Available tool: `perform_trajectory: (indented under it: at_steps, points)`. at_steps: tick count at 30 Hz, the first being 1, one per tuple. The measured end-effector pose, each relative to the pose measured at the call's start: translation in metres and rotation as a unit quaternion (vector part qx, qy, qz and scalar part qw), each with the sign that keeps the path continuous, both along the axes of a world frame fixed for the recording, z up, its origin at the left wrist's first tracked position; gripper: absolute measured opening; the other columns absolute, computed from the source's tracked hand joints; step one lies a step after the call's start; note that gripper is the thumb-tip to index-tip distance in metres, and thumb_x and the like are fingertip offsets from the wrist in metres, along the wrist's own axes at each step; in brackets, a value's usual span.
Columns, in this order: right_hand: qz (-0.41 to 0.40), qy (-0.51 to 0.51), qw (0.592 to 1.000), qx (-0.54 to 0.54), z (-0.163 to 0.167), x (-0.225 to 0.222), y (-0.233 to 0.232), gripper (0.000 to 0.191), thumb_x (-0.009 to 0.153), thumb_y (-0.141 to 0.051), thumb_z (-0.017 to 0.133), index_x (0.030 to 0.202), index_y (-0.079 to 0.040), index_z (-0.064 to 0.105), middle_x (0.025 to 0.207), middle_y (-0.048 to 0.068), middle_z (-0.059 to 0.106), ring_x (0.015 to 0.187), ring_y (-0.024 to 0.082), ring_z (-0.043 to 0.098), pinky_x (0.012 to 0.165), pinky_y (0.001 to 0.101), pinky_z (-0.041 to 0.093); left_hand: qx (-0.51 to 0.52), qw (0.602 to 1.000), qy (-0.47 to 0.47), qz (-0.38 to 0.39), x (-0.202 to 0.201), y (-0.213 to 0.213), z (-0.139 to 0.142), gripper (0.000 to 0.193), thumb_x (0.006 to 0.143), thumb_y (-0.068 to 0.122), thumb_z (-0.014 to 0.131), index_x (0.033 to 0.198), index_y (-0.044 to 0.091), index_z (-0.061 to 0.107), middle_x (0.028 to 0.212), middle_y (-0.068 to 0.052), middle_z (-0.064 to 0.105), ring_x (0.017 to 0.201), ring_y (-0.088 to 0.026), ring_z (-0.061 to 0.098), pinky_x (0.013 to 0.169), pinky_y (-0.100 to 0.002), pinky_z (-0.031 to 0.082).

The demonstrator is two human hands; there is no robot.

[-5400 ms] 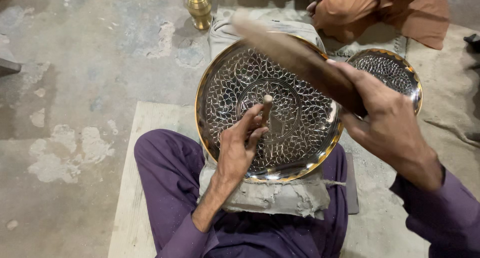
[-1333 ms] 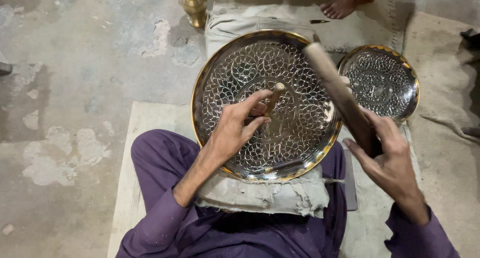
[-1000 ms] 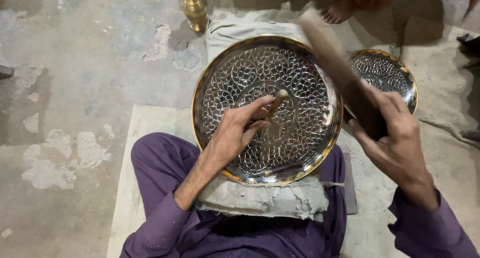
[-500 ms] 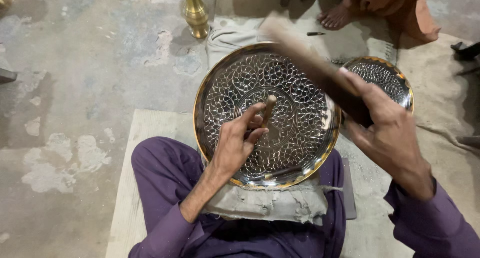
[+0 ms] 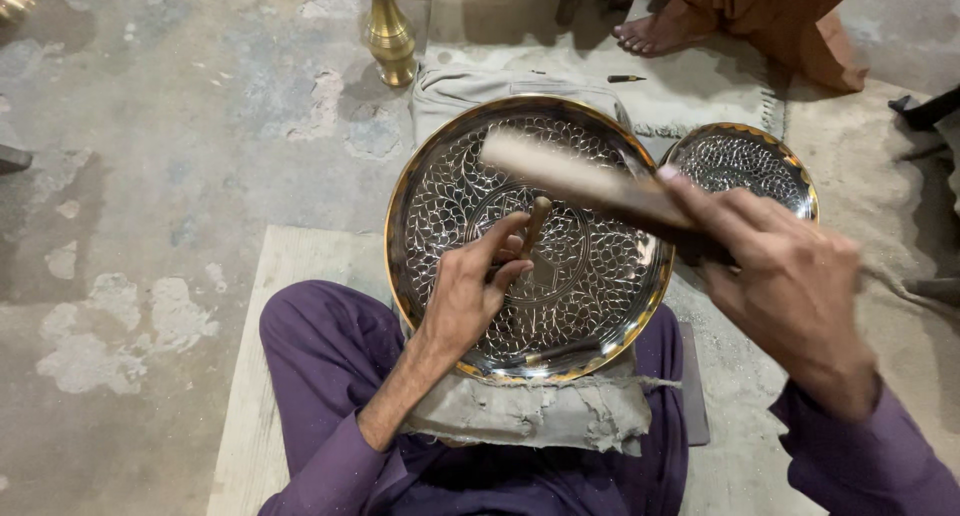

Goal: The person sits on the floor and uses a hammer and chisel to engrave a decorative pattern into a large metal plate. They repeatedly strike the chisel to create a textured surface on the plate.

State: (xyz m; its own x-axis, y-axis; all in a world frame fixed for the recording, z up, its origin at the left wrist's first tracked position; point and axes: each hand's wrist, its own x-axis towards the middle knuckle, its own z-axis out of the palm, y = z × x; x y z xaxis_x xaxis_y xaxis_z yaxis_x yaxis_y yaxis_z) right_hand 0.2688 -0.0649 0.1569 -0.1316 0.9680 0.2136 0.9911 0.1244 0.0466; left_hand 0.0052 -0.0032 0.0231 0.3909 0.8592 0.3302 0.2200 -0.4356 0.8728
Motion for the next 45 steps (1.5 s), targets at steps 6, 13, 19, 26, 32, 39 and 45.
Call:
perform_trajectory:
  at_steps: [6, 13, 19, 26, 32, 39, 45]
  points:
    - [-0.021, -0.004, 0.999, -0.033, -0.009, 0.002, -0.004, 0.063, 0.092, -0.028, 0.072, 0.151, -0.041, 0.052, 0.1, -0.001, 0.074, 0.07, 0.017, 0.07, 0.059, 0.0348, 0.058, -0.004, 0.999, -0.008, -0.044, -0.002, 0.003, 0.005, 0.052, 0.092, -0.004, 0.066, 0.142, 0.007, 0.054, 0.104, -0.016, 0.079, 0.096, -0.025, 0.08, 0.084, -0.035, 0.067]
    - [-0.001, 0.147, 0.989, 0.0, -0.026, 0.016, -0.011, 0.07, 0.082, -0.029, 0.079, 0.147, -0.024, 0.055, 0.109, 0.014, 0.068, 0.082, 0.027, 0.071, 0.068, 0.0407, 0.062, 0.003, 0.997, 0.02, -0.071, 0.0, 0.012, 0.006, 0.054, 0.091, -0.004, 0.069, 0.142, 0.008, 0.054, 0.103, -0.014, 0.078, 0.093, -0.022, 0.08, 0.081, -0.033, 0.068]
    - [0.014, 0.288, 0.957, 0.004, -0.05, 0.03, -0.014, 0.052, 0.094, -0.017, 0.066, 0.142, -0.007, 0.05, 0.113, 0.013, 0.069, 0.094, 0.027, 0.072, 0.082, 0.0418, 0.063, 0.02, 0.995, 0.016, -0.099, -0.001, 0.013, 0.01, 0.059, 0.091, -0.007, 0.067, 0.145, 0.012, 0.053, 0.109, -0.012, 0.078, 0.095, -0.021, 0.079, 0.083, -0.032, 0.067]
    - [0.023, 0.278, 0.96, -0.025, -0.059, 0.03, -0.017, 0.052, 0.087, -0.002, 0.067, 0.138, -0.004, 0.054, 0.117, 0.017, 0.069, 0.097, 0.029, 0.073, 0.084, 0.0411, 0.061, 0.019, 0.99, 0.06, -0.124, -0.001, 0.015, 0.023, 0.066, 0.084, -0.01, 0.067, 0.144, 0.015, 0.054, 0.111, -0.011, 0.078, 0.098, -0.021, 0.079, 0.085, -0.033, 0.066]
    - [-0.055, 0.316, 0.947, -0.014, -0.079, 0.028, -0.03, 0.049, 0.086, 0.0, 0.069, 0.133, -0.01, 0.059, 0.111, 0.012, 0.072, 0.093, 0.024, 0.073, 0.084, 0.0387, 0.062, 0.052, 0.981, 0.101, -0.155, -0.001, 0.022, 0.031, 0.06, 0.085, 0.001, 0.074, 0.141, 0.015, 0.056, 0.104, -0.008, 0.078, 0.09, -0.022, 0.079, 0.077, -0.036, 0.064]
    - [-0.067, 0.372, 0.925, -0.016, -0.094, 0.031, -0.038, 0.045, 0.086, 0.002, 0.067, 0.127, -0.013, 0.058, 0.1, 0.007, 0.071, 0.087, 0.018, 0.07, 0.083, 0.0337, 0.058, 0.026, 0.985, 0.07, -0.158, -0.005, 0.02, 0.033, 0.064, 0.081, -0.002, 0.073, 0.139, 0.017, 0.056, 0.104, -0.009, 0.078, 0.092, -0.021, 0.078, 0.076, -0.037, 0.064]
    - [-0.121, 0.251, 0.955, -0.1, -0.091, 0.037, -0.04, 0.045, 0.087, -0.004, 0.067, 0.131, -0.012, 0.063, 0.094, 0.008, 0.075, 0.077, 0.021, 0.073, 0.072, 0.0378, 0.06, 0.042, 0.989, 0.058, -0.127, -0.008, 0.016, 0.016, 0.055, 0.091, -0.002, 0.069, 0.142, 0.013, 0.056, 0.119, -0.01, 0.076, 0.097, -0.021, 0.078, 0.084, -0.032, 0.067]
